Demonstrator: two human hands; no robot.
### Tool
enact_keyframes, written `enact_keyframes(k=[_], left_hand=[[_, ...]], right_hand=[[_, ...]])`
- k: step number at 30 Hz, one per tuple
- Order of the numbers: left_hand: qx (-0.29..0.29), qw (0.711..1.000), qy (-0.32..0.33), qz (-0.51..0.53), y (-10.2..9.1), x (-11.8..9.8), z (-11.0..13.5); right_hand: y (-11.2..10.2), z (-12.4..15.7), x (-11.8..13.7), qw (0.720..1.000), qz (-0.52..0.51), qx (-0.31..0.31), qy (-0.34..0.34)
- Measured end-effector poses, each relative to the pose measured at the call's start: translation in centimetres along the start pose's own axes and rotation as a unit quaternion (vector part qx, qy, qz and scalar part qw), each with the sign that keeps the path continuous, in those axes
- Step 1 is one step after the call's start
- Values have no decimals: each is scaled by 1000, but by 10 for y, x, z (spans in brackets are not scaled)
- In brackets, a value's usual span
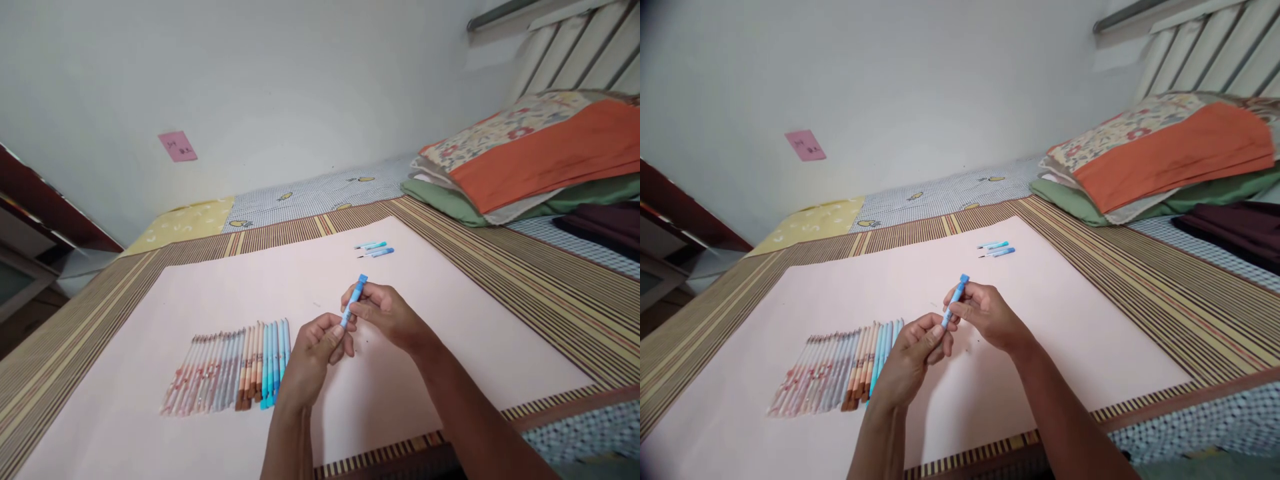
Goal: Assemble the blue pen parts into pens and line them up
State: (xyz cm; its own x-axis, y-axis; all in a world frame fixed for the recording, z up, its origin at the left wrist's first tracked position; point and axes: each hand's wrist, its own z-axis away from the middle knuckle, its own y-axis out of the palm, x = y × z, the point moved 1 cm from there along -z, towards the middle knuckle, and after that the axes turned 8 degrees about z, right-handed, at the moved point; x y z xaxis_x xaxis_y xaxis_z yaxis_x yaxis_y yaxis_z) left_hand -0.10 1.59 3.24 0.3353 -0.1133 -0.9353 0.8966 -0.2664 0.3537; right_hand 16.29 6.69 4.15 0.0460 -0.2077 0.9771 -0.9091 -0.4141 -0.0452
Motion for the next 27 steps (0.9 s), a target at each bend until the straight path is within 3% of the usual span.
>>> enact_keyframes(k=[4, 11, 15, 27], left_hand=[[-96, 985, 65, -127, 3, -4, 1], [-19, 994, 38, -104, 0, 1, -2], [-30, 996, 32, -76, -1, 6, -4], [-39, 997, 6, -70, -5, 15, -8]], right_hand=[[3, -2, 1, 999, 19, -42, 1], [-2, -4, -2, 997, 25, -75, 16], [-5, -4, -7, 996, 21, -80, 14], [-12, -3, -8, 998, -16, -18, 53]])
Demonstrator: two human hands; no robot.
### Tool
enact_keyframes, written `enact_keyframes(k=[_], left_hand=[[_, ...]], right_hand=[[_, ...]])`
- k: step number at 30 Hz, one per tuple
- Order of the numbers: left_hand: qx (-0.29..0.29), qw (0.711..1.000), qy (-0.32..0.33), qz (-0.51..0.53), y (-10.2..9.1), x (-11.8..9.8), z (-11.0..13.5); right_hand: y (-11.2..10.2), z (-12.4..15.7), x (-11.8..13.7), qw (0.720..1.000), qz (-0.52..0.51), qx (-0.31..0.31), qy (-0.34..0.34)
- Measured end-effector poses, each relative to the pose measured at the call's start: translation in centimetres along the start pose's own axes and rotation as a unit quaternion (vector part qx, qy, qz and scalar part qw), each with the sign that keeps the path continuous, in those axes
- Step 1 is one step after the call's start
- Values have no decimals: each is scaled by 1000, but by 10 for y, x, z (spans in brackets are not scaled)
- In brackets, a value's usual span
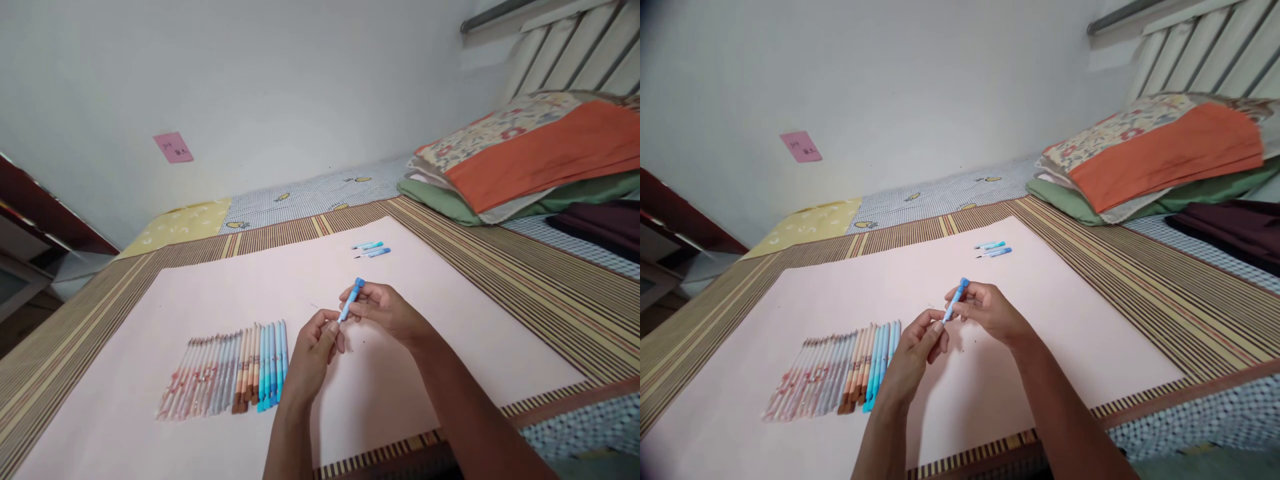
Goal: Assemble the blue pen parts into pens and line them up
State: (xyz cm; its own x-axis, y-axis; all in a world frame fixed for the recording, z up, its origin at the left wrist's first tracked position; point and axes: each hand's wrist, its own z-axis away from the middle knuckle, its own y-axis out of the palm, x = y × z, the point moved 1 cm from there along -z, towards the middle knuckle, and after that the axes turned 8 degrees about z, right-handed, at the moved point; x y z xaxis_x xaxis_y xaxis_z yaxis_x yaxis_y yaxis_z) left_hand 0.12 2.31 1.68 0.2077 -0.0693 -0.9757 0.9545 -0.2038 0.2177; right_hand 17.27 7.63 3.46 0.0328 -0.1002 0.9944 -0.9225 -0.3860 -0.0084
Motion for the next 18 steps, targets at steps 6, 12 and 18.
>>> enact_keyframes(k=[6, 12, 18], left_hand=[[-4, 1000, -7, -7, 0, 2, -1], [-14, 1000, -10, -13, -1, 5, -2], [-26, 1000, -12, -6, -1, 5, -2]], right_hand=[[-1, -4, -9, 999, -29, -34, 1], [2, -8, -18, 991, -116, -50, 41], [2, -7, -20, 993, -96, -58, 20]])
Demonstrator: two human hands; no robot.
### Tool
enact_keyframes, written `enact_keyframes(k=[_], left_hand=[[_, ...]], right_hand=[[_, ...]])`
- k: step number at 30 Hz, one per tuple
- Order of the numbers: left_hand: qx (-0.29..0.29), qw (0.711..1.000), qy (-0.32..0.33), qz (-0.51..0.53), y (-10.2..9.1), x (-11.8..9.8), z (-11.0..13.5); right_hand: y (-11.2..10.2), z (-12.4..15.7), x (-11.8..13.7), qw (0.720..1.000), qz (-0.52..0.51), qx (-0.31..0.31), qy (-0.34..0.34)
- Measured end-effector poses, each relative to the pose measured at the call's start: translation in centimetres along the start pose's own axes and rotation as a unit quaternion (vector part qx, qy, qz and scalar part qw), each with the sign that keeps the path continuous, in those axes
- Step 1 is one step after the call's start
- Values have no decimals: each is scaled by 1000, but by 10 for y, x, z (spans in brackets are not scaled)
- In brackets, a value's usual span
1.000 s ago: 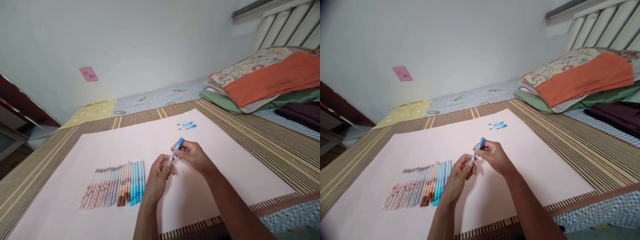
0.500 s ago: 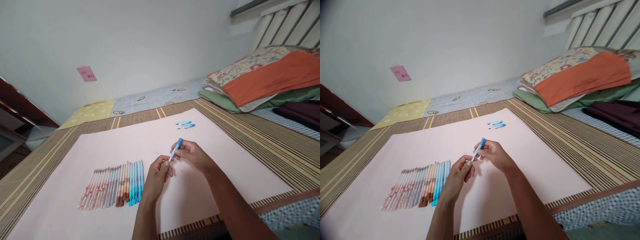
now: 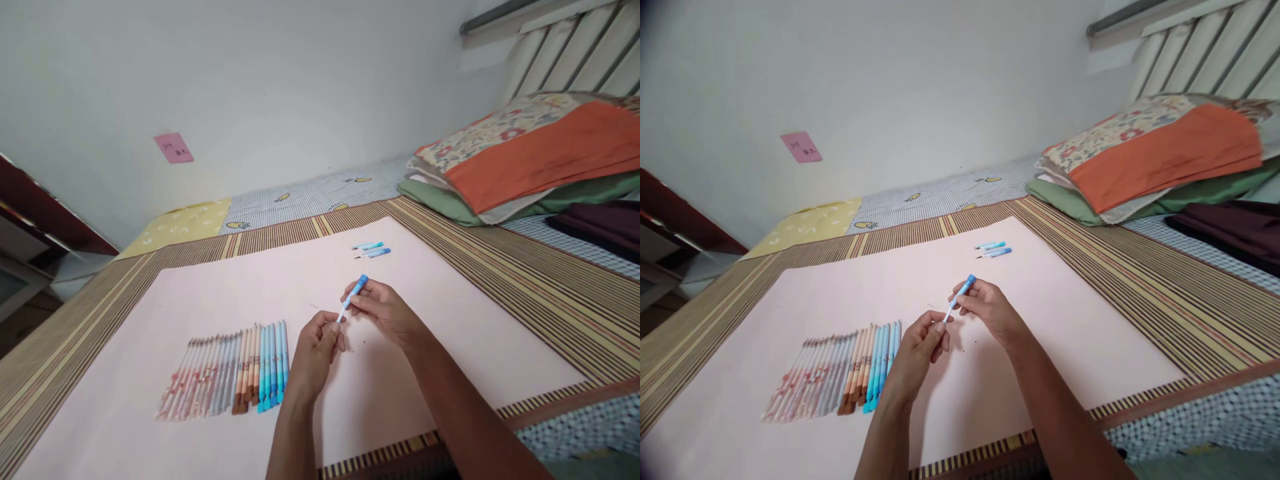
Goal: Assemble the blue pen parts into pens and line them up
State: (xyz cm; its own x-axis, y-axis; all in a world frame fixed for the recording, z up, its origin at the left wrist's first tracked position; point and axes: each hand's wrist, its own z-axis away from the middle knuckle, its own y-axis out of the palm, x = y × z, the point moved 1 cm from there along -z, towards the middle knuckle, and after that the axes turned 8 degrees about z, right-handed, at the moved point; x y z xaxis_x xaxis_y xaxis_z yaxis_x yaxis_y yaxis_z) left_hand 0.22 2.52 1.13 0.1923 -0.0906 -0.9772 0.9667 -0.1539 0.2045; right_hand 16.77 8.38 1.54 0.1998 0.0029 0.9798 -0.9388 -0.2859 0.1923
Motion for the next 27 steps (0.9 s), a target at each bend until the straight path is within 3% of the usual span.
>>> enact_keyframes(k=[7, 14, 27], left_hand=[[24, 999, -7, 24, 2, -4, 2], [48, 995, -12, 86, 1, -3, 3], [-28, 998, 55, 13, 4, -2, 6]], right_hand=[[-6, -1, 1, 999, 38, 5, -27], [5, 6, 12, 992, 80, 94, -26], [21, 5, 9, 992, 110, 44, -46]])
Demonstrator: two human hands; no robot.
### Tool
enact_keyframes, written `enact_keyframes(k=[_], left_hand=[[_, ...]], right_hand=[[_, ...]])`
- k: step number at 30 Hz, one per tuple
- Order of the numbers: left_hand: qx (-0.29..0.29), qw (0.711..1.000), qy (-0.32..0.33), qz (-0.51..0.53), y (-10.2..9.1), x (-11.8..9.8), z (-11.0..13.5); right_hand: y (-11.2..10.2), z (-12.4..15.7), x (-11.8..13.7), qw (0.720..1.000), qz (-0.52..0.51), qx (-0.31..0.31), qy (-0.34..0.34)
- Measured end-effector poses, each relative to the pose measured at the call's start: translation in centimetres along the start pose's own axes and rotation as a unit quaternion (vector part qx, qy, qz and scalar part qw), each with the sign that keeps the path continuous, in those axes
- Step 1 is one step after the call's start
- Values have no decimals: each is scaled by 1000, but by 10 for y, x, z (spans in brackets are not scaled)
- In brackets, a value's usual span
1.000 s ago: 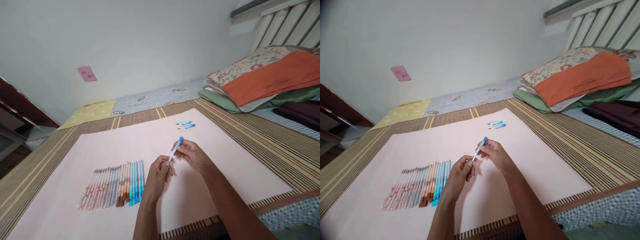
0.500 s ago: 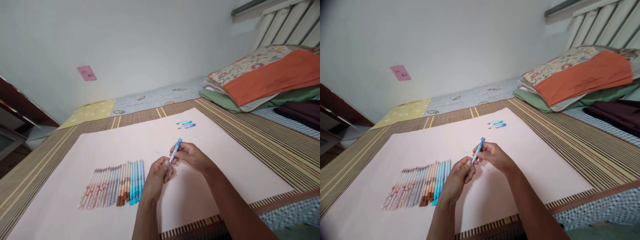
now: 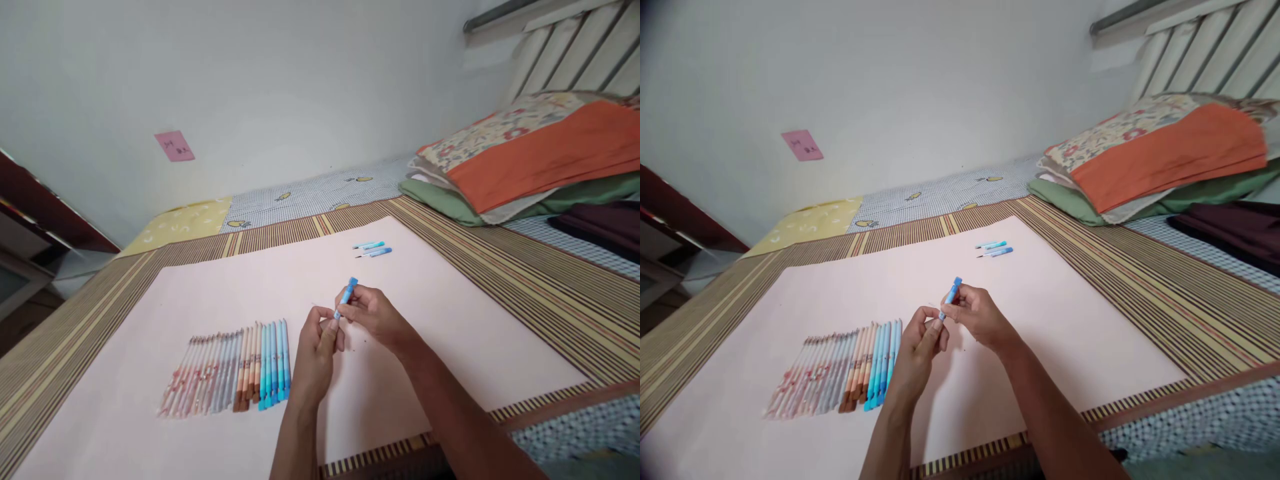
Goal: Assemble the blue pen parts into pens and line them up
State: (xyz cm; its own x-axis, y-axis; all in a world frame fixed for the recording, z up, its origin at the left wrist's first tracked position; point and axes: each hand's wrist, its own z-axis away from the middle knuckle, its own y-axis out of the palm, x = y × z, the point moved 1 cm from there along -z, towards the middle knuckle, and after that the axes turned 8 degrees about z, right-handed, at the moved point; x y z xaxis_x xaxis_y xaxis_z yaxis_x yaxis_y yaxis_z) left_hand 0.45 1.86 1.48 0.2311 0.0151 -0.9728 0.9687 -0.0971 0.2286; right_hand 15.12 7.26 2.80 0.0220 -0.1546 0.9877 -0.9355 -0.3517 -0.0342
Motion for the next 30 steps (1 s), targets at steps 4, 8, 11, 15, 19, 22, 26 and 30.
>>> enact_keyframes(k=[4, 8, 11, 15, 19, 22, 26, 30], left_hand=[[14, 1000, -13, 16, -3, -6, 0], [36, 998, -35, 39, -4, -3, -1], [39, 995, -54, 69, -2, 2, -3], [4, 998, -37, 54, 1, 0, -2], [-5, 1000, -7, -2, 2, -6, 1], [-5, 1000, -12, 18, 2, -6, 1], [32, 993, -45, 101, 1, -5, 1], [81, 982, -74, 157, 1, -5, 1]], right_hand=[[-1, 1, 1, 999, -16, 29, -2], [-4, 1, 1, 999, -6, 32, -3], [-5, 1, 2, 999, -1, 31, -9], [-5, 1, 3, 999, -6, 33, -7], [-4, 0, 4, 1000, -6, 23, -8], [-4, 1, 7, 999, 3, 34, -18], [-4, 2, 11, 997, -14, 69, -27], [-6, 3, 13, 995, -16, 91, -28]])
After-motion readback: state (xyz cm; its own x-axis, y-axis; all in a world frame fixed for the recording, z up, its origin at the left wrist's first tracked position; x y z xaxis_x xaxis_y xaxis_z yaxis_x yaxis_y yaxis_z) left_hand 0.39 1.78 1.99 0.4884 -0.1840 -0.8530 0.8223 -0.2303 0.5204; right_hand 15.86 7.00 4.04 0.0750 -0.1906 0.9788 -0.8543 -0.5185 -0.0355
